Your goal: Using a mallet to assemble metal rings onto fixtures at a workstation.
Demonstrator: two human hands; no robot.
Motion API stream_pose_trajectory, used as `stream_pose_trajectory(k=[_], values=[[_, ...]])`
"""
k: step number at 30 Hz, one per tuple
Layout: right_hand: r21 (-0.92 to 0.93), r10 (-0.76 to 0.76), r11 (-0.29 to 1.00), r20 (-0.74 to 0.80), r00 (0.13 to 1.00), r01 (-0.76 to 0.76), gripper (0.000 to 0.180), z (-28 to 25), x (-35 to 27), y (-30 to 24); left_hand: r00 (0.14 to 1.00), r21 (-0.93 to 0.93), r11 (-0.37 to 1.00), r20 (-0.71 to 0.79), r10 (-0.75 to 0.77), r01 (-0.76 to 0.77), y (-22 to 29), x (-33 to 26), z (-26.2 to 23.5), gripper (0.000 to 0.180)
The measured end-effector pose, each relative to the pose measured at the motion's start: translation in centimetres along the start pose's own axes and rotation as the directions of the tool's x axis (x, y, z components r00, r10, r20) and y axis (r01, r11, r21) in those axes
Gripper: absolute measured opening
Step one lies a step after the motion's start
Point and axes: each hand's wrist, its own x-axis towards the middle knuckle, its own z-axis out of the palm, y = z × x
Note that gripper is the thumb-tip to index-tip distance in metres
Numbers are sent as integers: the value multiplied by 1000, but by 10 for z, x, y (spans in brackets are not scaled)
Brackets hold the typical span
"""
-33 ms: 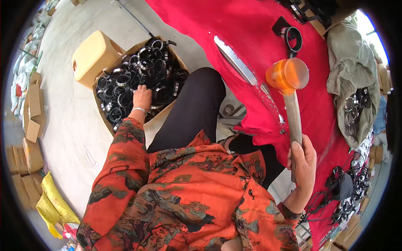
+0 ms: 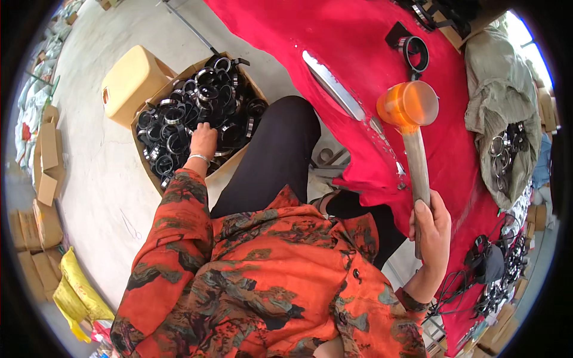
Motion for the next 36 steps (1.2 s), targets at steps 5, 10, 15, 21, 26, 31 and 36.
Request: stream_pose_trajectory(k=[5, 10, 15, 21, 26, 31, 36], values=[[-20, 18, 1000, -25, 1000, -18, 25, -4, -2, 1, 994, -128, 986, -43, 103, -108, 4, 7, 22, 12], [70, -25, 997, 60, 998, 20, 31, -10, -5, 6, 985, -328, 938, -82, -150, 115, 41, 42, -94, 19], [291, 86, 951, 76, 993, -105, 31, -25, -27, 23, 734, -603, 502, -672, 99, -620, 162, 70, -292, 11], [378, 128, 913, 86, 988, -151, 32, -31, -35, 32, 480, -272, 412, -663, 575, -870, 298, 104, -348, 24], [328, 114, 934, 94, 989, -139, 34, -30, -40, 36, 390, -231, 341, -749, 536, -911, 307, 118, -344, 13], [366, 114, 918, 122, 986, -152, 35, -30, -37, 37, 941, -976, -86, -218, 259, -202, 245, 56, -339, 7], [439, 74, 886, 190, 979, -152, 35, -17, -32, 28, 969, -922, -386, -76, 236, 22, 201, 13, -272, 12]])
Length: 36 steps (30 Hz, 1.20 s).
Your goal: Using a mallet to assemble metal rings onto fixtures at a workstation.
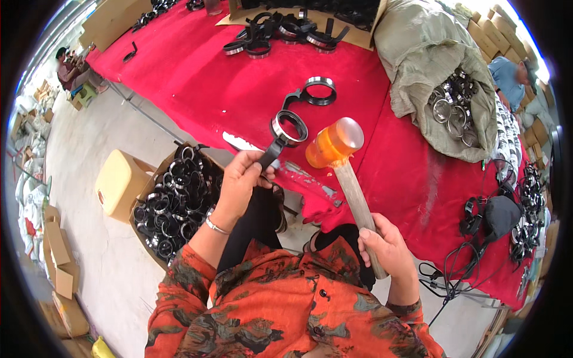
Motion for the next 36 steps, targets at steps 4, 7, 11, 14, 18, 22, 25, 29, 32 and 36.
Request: stream_pose_trajectory(k=[4, 7, 11, 14, 18, 22, 25, 29, 32, 36], values=[[-20, -14, 1000, 13, 1000, 15, 31, 15, 8, -5, 999, -182, 982, 20, -43, 46, -19, -19, -10, 16], [-70, -7, 998, -3, 1000, 6, 35, 25, 10, -7, 997, -210, 975, 14, -72, 73, -28, -21, -15, 21], [-136, -66, 989, -43, 997, 59, 40, 32, 8, -14, 996, -162, 984, 46, -73, 80, -37, -24, -23, 25], [-155, -151, 978, -84, 985, 136, 44, 38, 4, -24, 997, -183, 980, 33, -73, 78, -37, -27, -23, 28], [-200, -424, 895, -108, 899, 398, 43, 43, -5, -33, 998, -44, 999, 53, -23, 26, -47, -25, -24, 29], [-425, -479, 805, -53, 876, 414, 42, 38, -3, -12, 999, -6, 1000, 45, -7, 8, -48, -22, -21, 31], [-670, -362, 691, 6, 932, 272, 43, 25, 1, 7, 999, -15, 1000, 52, 4, -3, -48, -18, -15, 31], [-274, -216, 945, -117, 969, 178, 45, 36, -6, -25, 999, 6, 1000, 52, 16, -17, -47, -21, -19, 30], [-269, -456, 860, -27, 889, 433, 40, 50, -9, -47, 1000, 38, 999, 21, 22, -23, -45, -26, -22, 30], [-596, -555, 620, 127, 822, 511, 43, 66, 8, -34, 999, 85, 996, 19, 27, -29, -45, -26, -18, 30]])
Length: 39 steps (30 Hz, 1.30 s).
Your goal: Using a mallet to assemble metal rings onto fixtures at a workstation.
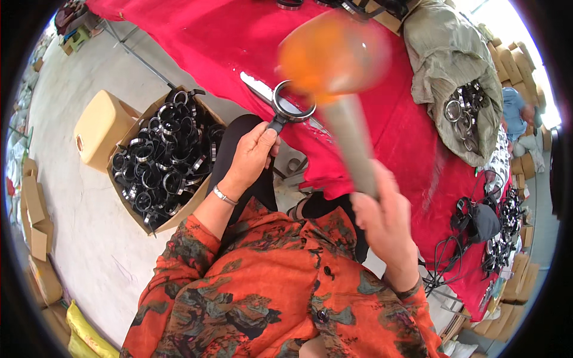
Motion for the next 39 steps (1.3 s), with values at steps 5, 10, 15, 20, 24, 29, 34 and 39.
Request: stream_pose_trajectory(k=[5, 10, 15, 20, 24, 29, 34, 39], values=[[-83, -39, 995, 198, 979, 56, 43, 9, 43, -12, 997, 19, 999, -65, -45, 46, 0, -1, -6, 32], [27, -53, 998, -9, 999, 53, 39, -2, 60, -42, 999, 53, 999, -31, -10, 12, 0, -7, -18, 34], [-452, 115, 889, 62, 991, -75, 38, -2, 78, 14, 998, 121, 990, 5, 67, -67, 0, -4, -12, 34], [52, 466, 876, 171, 868, -480, 31, -27, 97, -23, 997, 112, 994, -69, 22, -14, 3, -7, -15, 34], [32, 259, 965, 80, 963, -262, 28, -20, 88, -21, 989, 167, 977, -33, 142, -135, -1, -4, -16, 35], [-85, 545, 837, 235, 805, -541, 35, -24, 98, -1, 995, 135, 987, -42, 96, -89, -3, 1, -10, 34], [83, 372, 918, 158, 915, -388, 32, -38, 89, -25, 999, 163, 987, -45, 7, 1, 4, -4, -18, 34], [181, 505, 811, 264, 822, -557, 31, -11, 43, 17, 999, 131, 991, -33, 42, -37, 10, 2, -7, 35]])
